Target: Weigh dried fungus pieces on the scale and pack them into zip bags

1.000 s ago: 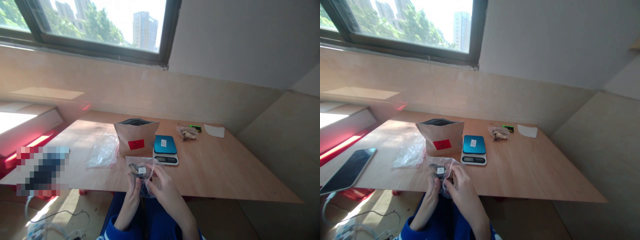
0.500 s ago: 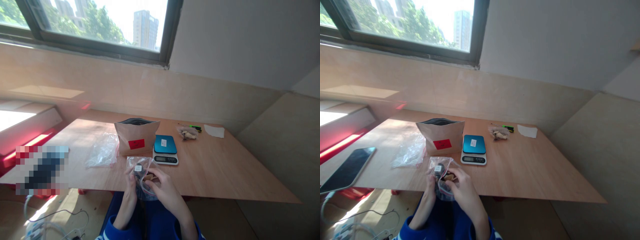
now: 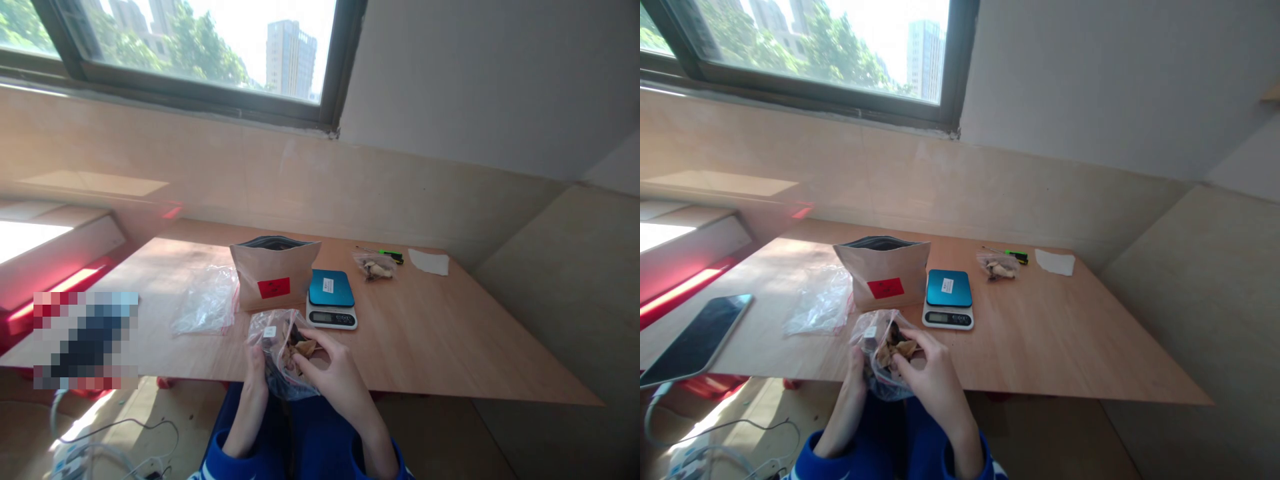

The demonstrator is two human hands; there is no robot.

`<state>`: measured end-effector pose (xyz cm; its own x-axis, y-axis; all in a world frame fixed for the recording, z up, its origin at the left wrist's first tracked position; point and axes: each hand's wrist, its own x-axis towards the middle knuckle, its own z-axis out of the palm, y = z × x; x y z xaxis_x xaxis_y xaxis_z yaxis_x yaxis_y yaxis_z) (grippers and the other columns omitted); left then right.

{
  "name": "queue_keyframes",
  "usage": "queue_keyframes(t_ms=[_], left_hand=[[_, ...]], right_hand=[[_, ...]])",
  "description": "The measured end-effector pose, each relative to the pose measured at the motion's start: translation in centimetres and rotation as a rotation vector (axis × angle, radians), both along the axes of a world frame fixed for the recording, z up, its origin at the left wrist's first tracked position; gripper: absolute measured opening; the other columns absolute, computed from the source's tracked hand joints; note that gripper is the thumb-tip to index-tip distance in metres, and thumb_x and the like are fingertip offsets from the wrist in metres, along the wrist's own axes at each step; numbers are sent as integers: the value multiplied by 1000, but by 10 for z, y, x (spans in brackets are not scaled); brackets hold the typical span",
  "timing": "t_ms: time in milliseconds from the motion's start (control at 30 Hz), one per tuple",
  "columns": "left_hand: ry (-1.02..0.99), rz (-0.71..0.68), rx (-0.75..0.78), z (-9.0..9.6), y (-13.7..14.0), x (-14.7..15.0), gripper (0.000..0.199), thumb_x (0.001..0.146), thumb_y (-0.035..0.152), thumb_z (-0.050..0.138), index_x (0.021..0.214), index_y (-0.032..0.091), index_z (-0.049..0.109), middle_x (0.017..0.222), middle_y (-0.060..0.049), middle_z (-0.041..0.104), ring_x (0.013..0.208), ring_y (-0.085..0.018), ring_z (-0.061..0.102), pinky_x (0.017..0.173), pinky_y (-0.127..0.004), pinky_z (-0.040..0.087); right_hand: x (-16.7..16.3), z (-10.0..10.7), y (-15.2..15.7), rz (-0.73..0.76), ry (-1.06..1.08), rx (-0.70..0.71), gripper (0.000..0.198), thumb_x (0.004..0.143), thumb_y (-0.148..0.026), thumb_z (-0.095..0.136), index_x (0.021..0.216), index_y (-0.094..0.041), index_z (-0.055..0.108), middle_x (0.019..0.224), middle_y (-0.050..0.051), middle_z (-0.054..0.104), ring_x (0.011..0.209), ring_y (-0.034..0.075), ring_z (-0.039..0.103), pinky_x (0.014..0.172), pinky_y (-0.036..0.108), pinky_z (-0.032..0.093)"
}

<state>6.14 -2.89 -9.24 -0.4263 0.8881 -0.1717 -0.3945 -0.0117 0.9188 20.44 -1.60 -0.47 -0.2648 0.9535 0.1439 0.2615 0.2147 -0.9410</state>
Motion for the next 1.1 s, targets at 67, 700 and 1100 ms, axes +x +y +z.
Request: queue_keyframes(t_ms=[67,700,1100], left_hand=[[-17,-8,21,1,0,-5,70,74,74,55,110,14,63,105,-14,72,107,-29,66,92,-42,52],[-121,9,63,19,-10,-17,64,75,69,59,115,19,60,93,-10,75,84,-25,71,70,-33,59],[-95,74,48,18,-12,-20,61,77,66,59,117,19,59,96,-9,74,88,-23,71,75,-35,59]], right_hand=[[4,-1,0,-5,69,-44,35,78,-26,70,112,-19,69,110,8,73,97,23,70,89,36,57],[-44,102,127,75,44,718,28,88,-18,61,114,-23,65,115,5,69,105,18,65,93,33,54],[-51,77,133,224,-367,904,29,100,-27,41,104,-16,68,119,12,63,118,21,54,105,39,43]])
